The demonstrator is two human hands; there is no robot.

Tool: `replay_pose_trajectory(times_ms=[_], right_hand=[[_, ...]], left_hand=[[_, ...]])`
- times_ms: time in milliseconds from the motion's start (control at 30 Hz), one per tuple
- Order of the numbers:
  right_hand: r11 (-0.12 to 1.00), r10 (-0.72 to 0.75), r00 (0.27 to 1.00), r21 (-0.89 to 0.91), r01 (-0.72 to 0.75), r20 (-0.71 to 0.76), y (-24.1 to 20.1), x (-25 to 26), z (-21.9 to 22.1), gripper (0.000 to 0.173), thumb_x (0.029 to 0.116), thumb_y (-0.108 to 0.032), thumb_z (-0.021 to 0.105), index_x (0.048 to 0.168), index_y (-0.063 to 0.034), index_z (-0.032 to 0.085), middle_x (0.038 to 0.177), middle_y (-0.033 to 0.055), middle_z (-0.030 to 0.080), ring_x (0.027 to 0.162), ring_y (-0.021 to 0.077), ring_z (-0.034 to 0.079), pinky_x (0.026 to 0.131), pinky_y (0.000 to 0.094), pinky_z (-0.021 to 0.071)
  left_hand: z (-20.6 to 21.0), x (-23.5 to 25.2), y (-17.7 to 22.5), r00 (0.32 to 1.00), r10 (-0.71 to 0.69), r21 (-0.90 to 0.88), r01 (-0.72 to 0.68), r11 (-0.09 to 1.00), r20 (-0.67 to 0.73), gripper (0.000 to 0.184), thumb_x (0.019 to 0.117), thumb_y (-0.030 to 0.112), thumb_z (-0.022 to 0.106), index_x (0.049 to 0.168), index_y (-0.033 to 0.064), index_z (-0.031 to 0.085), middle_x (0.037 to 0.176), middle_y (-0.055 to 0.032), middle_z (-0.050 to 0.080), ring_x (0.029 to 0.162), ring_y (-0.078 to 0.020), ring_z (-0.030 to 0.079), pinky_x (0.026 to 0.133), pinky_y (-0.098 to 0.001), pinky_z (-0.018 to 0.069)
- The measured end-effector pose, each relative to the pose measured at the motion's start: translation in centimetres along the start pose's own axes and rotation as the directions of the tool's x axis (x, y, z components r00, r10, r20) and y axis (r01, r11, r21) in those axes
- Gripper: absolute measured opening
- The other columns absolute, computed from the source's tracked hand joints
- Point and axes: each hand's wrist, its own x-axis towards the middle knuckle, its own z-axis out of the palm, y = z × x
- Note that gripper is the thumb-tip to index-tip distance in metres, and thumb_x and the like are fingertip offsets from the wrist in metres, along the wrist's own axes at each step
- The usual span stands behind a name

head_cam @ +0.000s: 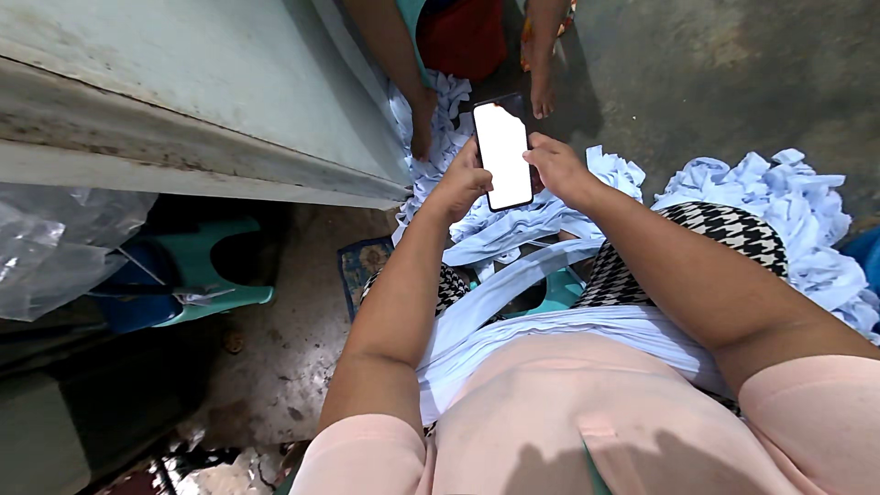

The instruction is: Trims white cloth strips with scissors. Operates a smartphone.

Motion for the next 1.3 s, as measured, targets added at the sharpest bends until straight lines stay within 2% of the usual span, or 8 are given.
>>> replay_pose_trajectory(times_ms=[100, 167, 267, 333, 433, 733, 933, 1300], right_hand=[[1.000, 0.025, 1.000, 0.007, -0.025, 0.006, -0.16, -0.08, 0.13, 0.030, 0.1065, -0.021, 0.041, 0.125, -0.0042, 0.059, 0.103, 0.0168, 0.065, 0.088, 0.0248, 0.067, 0.076, 0.0475, 0.0558], [1.000, 0.028, 0.999, 0.008, -0.028, 0.026, -0.37, -0.26, 0.30, 0.032, 0.1057, -0.021, 0.050, 0.132, -0.0035, 0.053, 0.109, 0.0188, 0.066, 0.092, 0.0264, 0.068, 0.080, 0.0479, 0.0562], [0.999, -0.011, 0.999, -0.030, 0.012, 0.047, -0.10, -0.32, 0.54, 0.056, 0.0988, -0.026, 0.067, 0.142, -0.0004, 0.043, 0.121, 0.0226, 0.065, 0.108, 0.0308, 0.068, 0.094, 0.0520, 0.0555], [0.998, -0.036, 0.999, -0.058, 0.038, 0.034, 0.18, -0.35, 0.68, 0.067, 0.0930, -0.030, 0.076, 0.141, 0.0013, 0.041, 0.120, 0.0226, 0.064, 0.110, 0.0308, 0.067, 0.096, 0.0516, 0.0544], [0.996, -0.033, 0.999, -0.087, 0.035, 0.020, 0.20, -0.49, 0.76, 0.074, 0.0891, -0.033, 0.080, 0.141, 0.0019, 0.040, 0.119, 0.0229, 0.064, 0.109, 0.0316, 0.067, 0.096, 0.0528, 0.0542], [0.994, -0.028, 1.000, -0.108, 0.028, 0.003, 0.40, -0.36, 0.76, 0.077, 0.0895, -0.036, 0.079, 0.143, 0.0026, 0.038, 0.121, 0.0242, 0.063, 0.111, 0.0332, 0.066, 0.097, 0.0532, 0.0536], [0.995, 0.007, 1.000, -0.103, -0.006, 0.017, 0.00, -0.15, 0.51, 0.062, 0.0958, -0.029, 0.072, 0.141, 0.0005, 0.041, 0.120, 0.0233, 0.064, 0.111, 0.0330, 0.067, 0.097, 0.0540, 0.0533], [0.998, 0.034, 0.999, -0.057, -0.033, 0.024, -0.25, -0.13, 0.40, 0.050, 0.1003, -0.019, 0.063, 0.143, -0.0021, 0.042, 0.122, 0.0231, 0.064, 0.111, 0.0330, 0.066, 0.095, 0.0542, 0.0534]], left_hand=[[-0.01, -0.05, -0.03, 1.000, -0.001, -0.010, 0.001, 1.000, 0.000, 0.073, 0.0812, -0.015, 0.045, 0.149, 0.0060, 0.029, 0.127, -0.0144, 0.062, 0.103, -0.0211, 0.068, 0.085, -0.0394, 0.0588], [-0.02, -0.06, -0.02, 1.000, -0.003, -0.009, 0.003, 1.000, 0.002, 0.073, 0.0805, -0.015, 0.044, 0.149, 0.0061, 0.029, 0.127, -0.0150, 0.062, 0.104, -0.0212, 0.068, 0.085, -0.0395, 0.0586], [-0.03, -0.06, 0.00, 1.000, -0.005, -0.030, 0.005, 1.000, 0.018, 0.072, 0.0819, -0.015, 0.044, 0.149, 0.0059, 0.030, 0.126, -0.0147, 0.062, 0.103, -0.0205, 0.068, 0.086, -0.0390, 0.0584], [0.12, -0.15, 0.18, 0.999, -0.010, -0.048, 0.012, 0.999, 0.038, 0.069, 0.0844, -0.016, 0.044, 0.148, 0.0060, 0.030, 0.125, -0.0135, 0.063, 0.101, -0.0194, 0.068, 0.086, -0.0376, 0.0586], [0.17, -0.12, 0.09, 0.998, -0.004, -0.052, 0.007, 0.999, 0.061, 0.063, 0.0858, -0.014, 0.045, 0.145, 0.0055, 0.034, 0.122, -0.0124, 0.064, 0.100, -0.0185, 0.068, 0.086, -0.0371, 0.0588], [0.11, 0.04, -0.15, 0.995, -0.006, -0.072, 0.013, 0.997, 0.098, 0.066, 0.0869, -0.014, 0.045, 0.148, 0.0065, 0.030, 0.126, -0.0136, 0.063, 0.104, -0.0199, 0.068, 0.090, -0.0382, 0.0578], [0.09, -0.04, -0.03, 0.996, 0.003, -0.067, 0.003, 0.998, 0.084, 0.064, 0.0861, -0.013, 0.046, 0.146, 0.0059, 0.032, 0.124, -0.0129, 0.064, 0.102, -0.0199, 0.068, 0.090, -0.0390, 0.0579], [-0.02, 0.02, -0.06, 0.997, 0.012, -0.073, -0.007, 0.997, 0.074, 0.064, 0.0857, -0.013, 0.046, 0.145, 0.0062, 0.034, 0.122, -0.0123, 0.064, 0.101, -0.0194, 0.069, 0.088, -0.0384, 0.0585]])
